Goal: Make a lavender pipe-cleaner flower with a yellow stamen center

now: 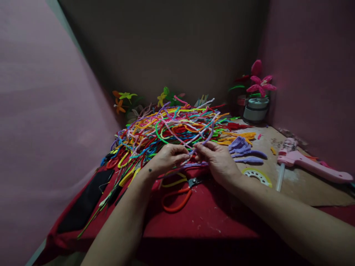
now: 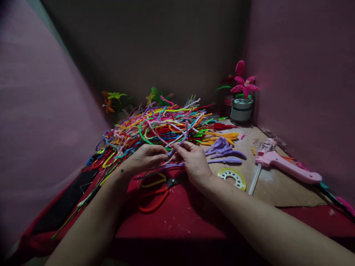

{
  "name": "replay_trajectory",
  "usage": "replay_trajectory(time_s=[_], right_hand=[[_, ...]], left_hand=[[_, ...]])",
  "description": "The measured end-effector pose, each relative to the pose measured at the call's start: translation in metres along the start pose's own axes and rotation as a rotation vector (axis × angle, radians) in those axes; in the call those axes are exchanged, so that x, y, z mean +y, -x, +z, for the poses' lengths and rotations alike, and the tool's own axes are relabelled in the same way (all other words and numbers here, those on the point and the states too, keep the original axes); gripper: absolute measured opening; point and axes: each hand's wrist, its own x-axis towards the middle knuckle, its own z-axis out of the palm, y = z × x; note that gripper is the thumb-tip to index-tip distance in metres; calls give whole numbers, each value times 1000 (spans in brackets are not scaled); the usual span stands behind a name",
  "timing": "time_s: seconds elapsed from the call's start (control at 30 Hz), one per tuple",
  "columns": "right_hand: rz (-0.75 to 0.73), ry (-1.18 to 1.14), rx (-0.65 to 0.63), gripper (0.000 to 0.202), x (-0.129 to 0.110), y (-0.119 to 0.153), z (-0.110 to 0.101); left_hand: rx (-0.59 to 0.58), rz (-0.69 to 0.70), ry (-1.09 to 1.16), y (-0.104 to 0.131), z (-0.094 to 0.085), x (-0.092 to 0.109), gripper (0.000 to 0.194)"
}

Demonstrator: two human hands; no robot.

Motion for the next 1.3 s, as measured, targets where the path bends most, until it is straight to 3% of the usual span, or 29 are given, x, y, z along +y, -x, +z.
replay_trajectory(time_s=[0.17,0.27,0.43,0.53,0.73,0.97,1.17,1.3], right_hand=[[1,-247,84,6,-13,-12,-6],[25,-317,138,12,-19,-18,-11],[49,-345,227,21,-25,-23,-14],[29,-361,226,21,-26,-23,-14],[42,-410,152,22,-22,-19,-11],[117,-450,85,18,-11,-14,-7],[109,-438,1,5,-2,-13,-7],[76,-407,21,5,-4,-11,-6]], left_hand=[[73,-47,9,2,-18,-7,20],[110,-41,15,1,-28,-16,20],[281,-63,94,4,-43,-30,18],[427,6,224,6,-47,-30,15],[679,95,847,-2,-41,-26,14],[780,148,1171,-11,-34,-31,9],[831,135,1129,-12,-27,-36,13],[820,157,1041,-11,-23,-30,17]])
